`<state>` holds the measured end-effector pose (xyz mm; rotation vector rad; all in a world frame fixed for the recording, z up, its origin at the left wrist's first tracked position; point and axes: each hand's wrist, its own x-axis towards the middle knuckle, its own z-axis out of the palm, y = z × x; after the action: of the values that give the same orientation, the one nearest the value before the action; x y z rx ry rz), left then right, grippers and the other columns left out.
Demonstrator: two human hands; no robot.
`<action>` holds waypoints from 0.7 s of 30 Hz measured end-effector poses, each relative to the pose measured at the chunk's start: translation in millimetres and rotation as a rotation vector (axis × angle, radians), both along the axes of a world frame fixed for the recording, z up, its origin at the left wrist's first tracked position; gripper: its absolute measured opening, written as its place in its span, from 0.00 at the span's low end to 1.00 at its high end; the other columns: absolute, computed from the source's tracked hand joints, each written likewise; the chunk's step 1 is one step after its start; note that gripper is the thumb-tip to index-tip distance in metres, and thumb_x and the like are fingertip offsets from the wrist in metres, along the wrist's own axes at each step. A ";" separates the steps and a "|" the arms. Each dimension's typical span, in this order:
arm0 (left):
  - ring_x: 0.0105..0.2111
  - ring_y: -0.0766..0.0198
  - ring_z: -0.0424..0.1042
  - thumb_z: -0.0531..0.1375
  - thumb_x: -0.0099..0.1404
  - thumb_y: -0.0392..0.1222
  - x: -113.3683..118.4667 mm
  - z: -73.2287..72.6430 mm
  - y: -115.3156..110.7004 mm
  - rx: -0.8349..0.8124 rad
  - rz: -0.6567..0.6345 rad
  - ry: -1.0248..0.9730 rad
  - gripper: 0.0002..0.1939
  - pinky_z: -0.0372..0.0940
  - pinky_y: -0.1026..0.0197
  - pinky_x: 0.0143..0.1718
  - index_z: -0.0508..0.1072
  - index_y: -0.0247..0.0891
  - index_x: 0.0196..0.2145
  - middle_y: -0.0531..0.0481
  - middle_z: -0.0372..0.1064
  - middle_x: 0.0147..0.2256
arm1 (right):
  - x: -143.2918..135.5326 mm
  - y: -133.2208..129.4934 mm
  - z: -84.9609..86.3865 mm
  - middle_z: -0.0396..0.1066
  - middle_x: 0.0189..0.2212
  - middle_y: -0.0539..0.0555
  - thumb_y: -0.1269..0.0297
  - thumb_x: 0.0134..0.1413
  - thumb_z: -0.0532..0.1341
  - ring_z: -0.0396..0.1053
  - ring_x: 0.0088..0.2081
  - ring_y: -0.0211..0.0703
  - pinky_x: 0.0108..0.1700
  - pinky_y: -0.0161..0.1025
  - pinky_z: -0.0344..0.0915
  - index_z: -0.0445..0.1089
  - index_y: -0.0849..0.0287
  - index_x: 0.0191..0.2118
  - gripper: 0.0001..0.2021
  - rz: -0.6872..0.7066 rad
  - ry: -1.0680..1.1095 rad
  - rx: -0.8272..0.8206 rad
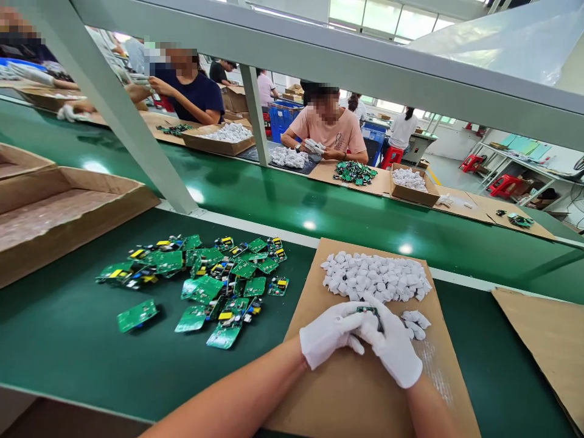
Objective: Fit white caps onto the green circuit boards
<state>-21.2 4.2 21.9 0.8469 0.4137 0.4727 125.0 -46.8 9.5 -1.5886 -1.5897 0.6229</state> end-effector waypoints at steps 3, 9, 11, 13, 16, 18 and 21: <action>0.26 0.66 0.71 0.59 0.56 0.47 0.5 -1.6 0.7 0.001 0.010 0.038 0.17 0.64 0.68 0.24 0.68 0.32 0.39 0.46 0.69 0.27 | -1.8 0.4 -0.7 0.70 0.46 0.56 0.61 0.49 0.59 0.67 0.47 0.52 0.49 0.47 0.64 0.65 0.54 0.53 0.23 0.008 -0.119 0.019; 0.24 0.69 0.68 0.60 0.56 0.48 -0.4 -1.0 0.2 -0.106 0.039 0.027 0.14 0.64 0.69 0.21 0.69 0.34 0.33 0.50 0.66 0.27 | 3.9 0.7 5.7 0.73 0.42 0.53 0.56 0.58 0.49 0.68 0.47 0.50 0.49 0.46 0.65 0.63 0.55 0.54 0.21 0.151 0.087 -0.056; 0.26 0.68 0.69 0.60 0.56 0.49 -0.5 0.4 -1.6 -0.070 0.022 0.025 0.16 0.63 0.70 0.21 0.69 0.33 0.34 0.46 0.68 0.30 | 4.2 1.1 7.0 0.72 0.44 0.53 0.55 0.58 0.49 0.67 0.49 0.50 0.51 0.46 0.64 0.63 0.54 0.54 0.21 0.136 0.114 -0.072; 0.27 0.68 0.69 0.61 0.55 0.49 0.0 1.0 -3.4 -0.012 0.025 0.061 0.16 0.63 0.70 0.21 0.69 0.33 0.35 0.44 0.69 0.32 | 3.1 2.2 6.6 0.71 0.47 0.53 0.54 0.58 0.49 0.65 0.50 0.49 0.53 0.46 0.62 0.63 0.54 0.55 0.21 0.128 0.132 -0.083; 0.25 0.68 0.69 0.62 0.54 0.49 1.4 0.6 -4.9 0.012 0.059 0.086 0.16 0.63 0.70 0.20 0.68 0.33 0.35 0.44 0.69 0.32 | 2.3 4.2 2.9 0.70 0.48 0.53 0.54 0.59 0.48 0.65 0.51 0.49 0.54 0.46 0.60 0.62 0.55 0.55 0.22 0.139 0.162 -0.090; 0.26 0.68 0.70 0.61 0.56 0.48 1.7 0.0 -4.9 -0.030 0.037 0.052 0.15 0.64 0.71 0.21 0.68 0.33 0.35 0.44 0.68 0.33 | 3.5 5.1 -0.6 0.69 0.48 0.55 0.52 0.57 0.49 0.65 0.50 0.50 0.53 0.46 0.61 0.63 0.56 0.55 0.23 0.141 0.150 -0.086; 0.30 0.63 0.72 0.58 0.58 0.48 0.7 -1.1 -4.1 -0.192 -0.004 -0.043 0.14 0.66 0.67 0.25 0.67 0.34 0.36 0.46 0.66 0.32 | 5.8 4.3 -4.0 0.69 0.49 0.55 0.53 0.58 0.46 0.64 0.52 0.49 0.55 0.47 0.58 0.63 0.56 0.54 0.23 0.101 0.138 -0.093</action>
<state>-20.5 0.1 20.7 0.6506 0.4113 0.4392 130.8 -42.5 5.5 -1.5044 -1.5652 0.8536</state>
